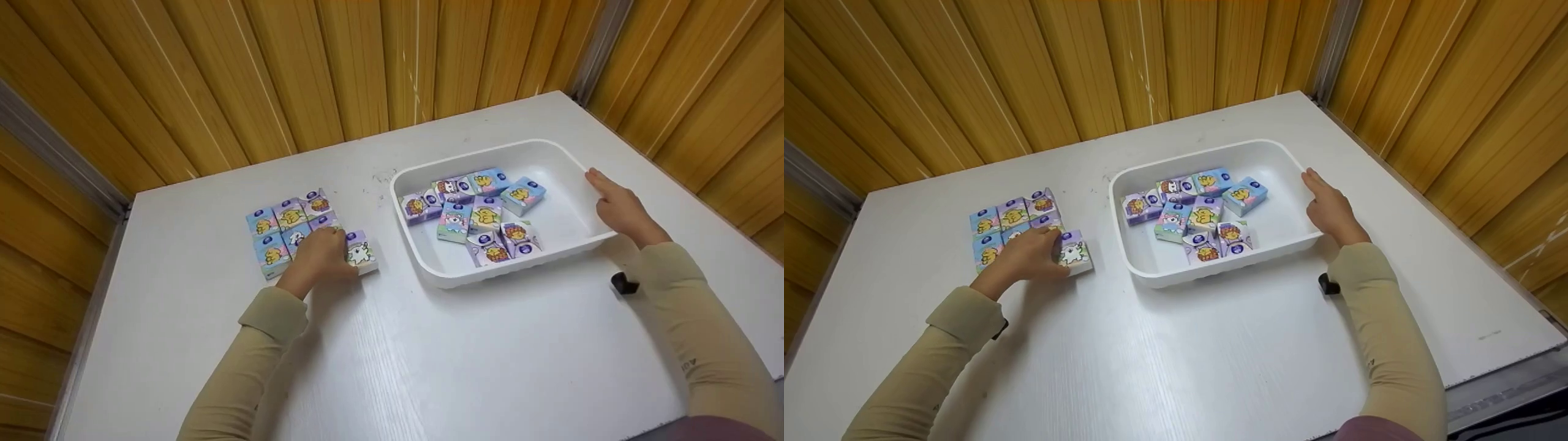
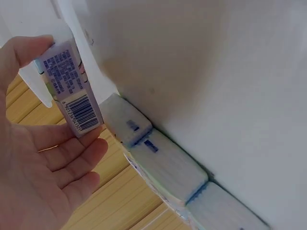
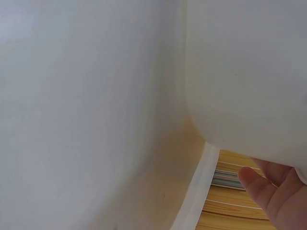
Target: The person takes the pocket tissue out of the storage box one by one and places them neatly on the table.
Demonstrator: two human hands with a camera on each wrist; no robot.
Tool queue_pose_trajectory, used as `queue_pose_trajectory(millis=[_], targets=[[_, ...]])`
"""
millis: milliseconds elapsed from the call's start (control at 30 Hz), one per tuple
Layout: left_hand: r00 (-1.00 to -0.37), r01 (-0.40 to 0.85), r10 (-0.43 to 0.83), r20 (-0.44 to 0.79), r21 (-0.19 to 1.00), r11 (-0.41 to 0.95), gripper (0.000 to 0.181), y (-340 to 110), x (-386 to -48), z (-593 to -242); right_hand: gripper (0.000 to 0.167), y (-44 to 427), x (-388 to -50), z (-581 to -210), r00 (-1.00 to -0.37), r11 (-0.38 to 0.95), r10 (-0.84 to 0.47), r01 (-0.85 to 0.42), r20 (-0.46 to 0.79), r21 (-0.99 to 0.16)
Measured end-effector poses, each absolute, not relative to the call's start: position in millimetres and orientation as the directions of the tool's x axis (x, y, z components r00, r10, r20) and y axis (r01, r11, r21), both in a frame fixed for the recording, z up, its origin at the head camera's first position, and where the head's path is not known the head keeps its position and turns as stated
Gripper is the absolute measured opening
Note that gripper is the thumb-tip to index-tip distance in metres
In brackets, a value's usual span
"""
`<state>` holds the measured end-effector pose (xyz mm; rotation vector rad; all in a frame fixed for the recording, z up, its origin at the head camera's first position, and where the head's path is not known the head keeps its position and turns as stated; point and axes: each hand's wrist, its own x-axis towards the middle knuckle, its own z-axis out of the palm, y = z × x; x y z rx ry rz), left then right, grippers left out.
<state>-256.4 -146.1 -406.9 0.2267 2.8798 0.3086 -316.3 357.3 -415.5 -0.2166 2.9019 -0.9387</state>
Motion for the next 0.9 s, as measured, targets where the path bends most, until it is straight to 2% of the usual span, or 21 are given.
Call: queue_pose_trajectory(millis=[267,900], targets=[[-0.956,0.096,0.148,-0.253,0.207,0.974,0.080,-154,-246,-411,0.056,357,-317,-415,-0.987,0.807,-0.152,-0.098,-0.044,-0.583],[-0.948,0.022,0.088,-0.306,0.213,0.977,0.075,-157,-235,-404,0.057,356,-315,-415,-0.988,0.800,-0.131,-0.057,-0.081,-0.598]])
